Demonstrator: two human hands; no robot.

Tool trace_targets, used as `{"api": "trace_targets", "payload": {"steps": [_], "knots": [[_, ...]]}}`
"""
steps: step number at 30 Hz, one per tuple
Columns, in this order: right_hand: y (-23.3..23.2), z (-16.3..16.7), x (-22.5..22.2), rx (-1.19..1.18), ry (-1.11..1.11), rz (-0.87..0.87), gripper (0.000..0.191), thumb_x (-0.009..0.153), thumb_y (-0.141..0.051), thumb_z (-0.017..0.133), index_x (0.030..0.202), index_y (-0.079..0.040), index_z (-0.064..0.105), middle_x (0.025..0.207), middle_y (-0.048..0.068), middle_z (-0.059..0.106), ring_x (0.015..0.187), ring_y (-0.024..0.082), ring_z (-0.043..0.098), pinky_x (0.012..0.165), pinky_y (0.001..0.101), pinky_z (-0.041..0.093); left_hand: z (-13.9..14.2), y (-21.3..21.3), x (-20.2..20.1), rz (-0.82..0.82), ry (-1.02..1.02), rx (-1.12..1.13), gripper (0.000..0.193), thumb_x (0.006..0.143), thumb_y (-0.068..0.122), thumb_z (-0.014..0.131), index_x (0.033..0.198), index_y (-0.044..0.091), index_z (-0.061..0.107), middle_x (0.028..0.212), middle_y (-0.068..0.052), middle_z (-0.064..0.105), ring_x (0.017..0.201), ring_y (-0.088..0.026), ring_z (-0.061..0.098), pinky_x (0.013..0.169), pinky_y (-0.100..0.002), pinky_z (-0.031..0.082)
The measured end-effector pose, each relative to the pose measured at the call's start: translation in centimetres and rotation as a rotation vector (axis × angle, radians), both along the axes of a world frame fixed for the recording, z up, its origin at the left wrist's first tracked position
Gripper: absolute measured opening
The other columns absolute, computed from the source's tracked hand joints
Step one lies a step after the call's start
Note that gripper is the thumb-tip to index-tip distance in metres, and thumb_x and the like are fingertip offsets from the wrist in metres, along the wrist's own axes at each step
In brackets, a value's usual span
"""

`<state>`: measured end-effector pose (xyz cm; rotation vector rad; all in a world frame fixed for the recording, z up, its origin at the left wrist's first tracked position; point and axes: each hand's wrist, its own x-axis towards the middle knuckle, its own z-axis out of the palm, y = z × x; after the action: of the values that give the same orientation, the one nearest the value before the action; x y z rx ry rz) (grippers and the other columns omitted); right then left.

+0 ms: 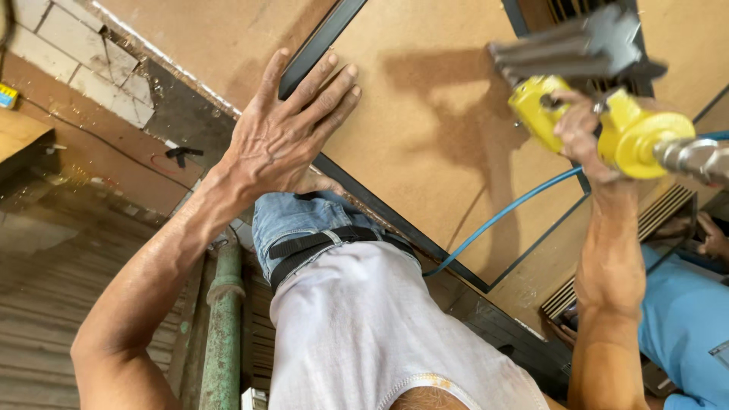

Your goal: The person places a hardboard backing panel into a picture frame, aligns it, and uses a pneumatic nail gun to fasten the backing to the frame along its edges. They then stack the finished frame with others and repeat the fastening process on additional frames.

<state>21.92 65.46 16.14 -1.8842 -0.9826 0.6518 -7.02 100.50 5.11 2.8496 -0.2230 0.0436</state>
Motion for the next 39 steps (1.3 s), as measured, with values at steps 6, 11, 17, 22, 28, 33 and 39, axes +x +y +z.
{"api": "trace_targets", "payload": {"steps": [6,11,17,22,28,33,39], "knots": [[0.4,-1.6,6.4,-0.164,-0.008,-0.010,0.016,0.092,-0.002,0.069,0.105,-0.003,0.060,0.079,0.005,0.061,0.068,0.017,0.064,0.084,0.0382,0.059,-0.1,0.0,-0.2,-0.014,-0.086,-0.189,0.126,0.068,0.091,0.051,0.162,0.007,0.047,0.170,-0.011,0.038,0.160,-0.029,0.025,0.124,-0.066,0.001],[-0.8,-2.7,10.0,-0.200,-0.029,0.308,0.012,0.094,0.003,0.069,0.093,-0.002,0.058,0.071,0.010,0.060,0.068,0.022,0.063,0.101,0.0399,0.050,0.0,0.0,-0.2,-0.082,-0.179,0.137,0.112,0.069,0.077,0.060,0.157,0.009,0.048,0.165,-0.011,0.041,0.157,-0.029,0.027,0.128,-0.063,0.000],[-4.1,-3.2,10.4,-0.126,-0.035,0.214,0.013,0.102,0.002,0.068,0.100,-0.009,0.061,0.080,0.011,0.061,0.082,0.026,0.062,0.120,0.0444,0.045,1.0,0.1,0.4,-0.147,-0.128,0.028,0.132,0.058,0.088,0.059,0.156,0.001,0.046,0.164,-0.014,0.040,0.154,-0.029,0.029,0.125,-0.057,0.002],[0.2,2.3,3.3,-0.147,-0.040,0.252,0.008,0.097,-0.011,0.069,0.098,-0.009,0.061,0.079,0.008,0.064,0.079,0.023,0.065,0.110,0.0456,0.051,1.2,0.7,0.5,-0.158,-0.077,-0.007,0.132,0.057,0.083,0.067,0.156,-0.001,0.045,0.165,-0.014,0.038,0.154,-0.030,0.029,0.125,-0.058,0.002],[9.9,8.6,-6.6,-0.323,-0.011,0.517,0.020,0.091,-0.028,0.070,0.081,-0.012,0.063,0.073,0.004,0.069,0.073,0.019,0.070,0.096,0.0449,0.059,0.8,0.7,0.5,-0.172,-0.100,-0.057,0.135,0.053,0.083,0.069,0.155,-0.002,0.045,0.163,-0.015,0.040,0.152,-0.029,0.031,0.123,-0.058,0.002],[15.0,6.3,-7.6,-0.156,0.163,0.939,0.023,0.085,-0.030,0.076,0.076,-0.010,0.068,0.070,0.003,0.072,0.066,0.018,0.073,0.085,0.0418,0.061,0.2,0.5,0.2,-0.119,-0.120,-0.030,0.141,0.047,0.088,0.067,0.155,0.000,0.044,0.163,-0.014,0.040,0.153,-0.027,0.032,0.126,-0.056,0.001],[17.2,5.4,-7.6,-0.091,0.278,1.137,0.025,0.082,-0.029,0.079,0.072,-0.010,0.066,0.068,0.001,0.066,0.063,0.017,0.071,0.093,0.0506,0.060,-0.1,0.4,0.2,-0.103,-0.163,-0.040,0.139,0.046,0.083,0.071,0.153,-0.002,0.047,0.162,-0.014,0.043,0.152,-0.027,0.033,0.127,-0.056,0.004]]}}
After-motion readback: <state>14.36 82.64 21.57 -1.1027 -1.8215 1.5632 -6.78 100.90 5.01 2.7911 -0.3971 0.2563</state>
